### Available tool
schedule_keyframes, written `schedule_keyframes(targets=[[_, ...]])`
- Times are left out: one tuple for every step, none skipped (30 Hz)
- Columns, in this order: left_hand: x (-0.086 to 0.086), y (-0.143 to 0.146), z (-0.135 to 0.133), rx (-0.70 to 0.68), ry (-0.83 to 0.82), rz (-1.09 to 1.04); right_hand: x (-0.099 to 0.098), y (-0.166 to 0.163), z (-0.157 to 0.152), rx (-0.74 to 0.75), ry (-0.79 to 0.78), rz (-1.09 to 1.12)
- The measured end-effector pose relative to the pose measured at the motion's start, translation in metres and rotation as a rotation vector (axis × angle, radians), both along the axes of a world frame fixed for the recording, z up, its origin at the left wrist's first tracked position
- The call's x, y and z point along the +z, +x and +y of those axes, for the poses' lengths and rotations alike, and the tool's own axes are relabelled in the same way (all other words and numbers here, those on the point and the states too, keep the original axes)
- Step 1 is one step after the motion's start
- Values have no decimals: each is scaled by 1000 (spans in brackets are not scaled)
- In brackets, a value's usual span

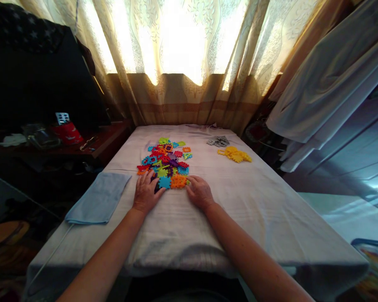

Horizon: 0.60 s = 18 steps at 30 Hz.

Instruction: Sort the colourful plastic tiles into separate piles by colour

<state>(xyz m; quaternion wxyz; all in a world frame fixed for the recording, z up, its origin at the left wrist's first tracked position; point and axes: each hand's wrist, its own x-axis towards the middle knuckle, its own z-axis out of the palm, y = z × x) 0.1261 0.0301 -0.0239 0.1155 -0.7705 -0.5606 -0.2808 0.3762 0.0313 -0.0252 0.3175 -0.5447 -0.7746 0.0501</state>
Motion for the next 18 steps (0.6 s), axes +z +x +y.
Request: schedule_keyframes(targets=[[-1,-1,2,4,-3,-4,0,-1,1,4,13,-7],[-3,-2,4,5,-8,-6,0,-3,2,7,20,-17],[-3,-2,7,6,-13,-7,0,-5,4,11,21,-31],[-4,-3,9,9,-15,-6,1,-8,6,17,16,-49],[-4,-4,11,13,-16,-2,3,-11,8,24,8,-70],[-4,-5,13,16,-14,3,4,-13,11,32,-2,-91],[-3,-5,14,15,-12,9,6,-16,14,41,-12,-112],[-3,-5,16,9,-11,15,7,-18,17,52,-22,-130],[-2,-6,17,0,-12,20,8,-20,20,62,-31,-145],[-2,-6,18,-8,-15,23,9,-22,22,69,-39,-153],[-1,-6,19,-14,-19,23,8,-23,24,72,-46,-155],[-1,-6,19,-18,-23,20,7,-24,25,72,-49,-149],[-2,-6,20,-18,-25,15,5,-24,25,68,-46,-137],[-3,-6,20,-16,-25,8,3,-24,25,63,-38,-121],[-3,-7,20,-13,-22,0,0,-24,24,58,-24,-102],[-4,-7,20,-9,-18,-9,-2,-24,23,56,-8,-85],[-5,-8,19,-5,-12,-19,-4,-24,22,57,9,-69],[-6,-9,19,1,-9,-28,-6,-23,21,59,24,-54]])
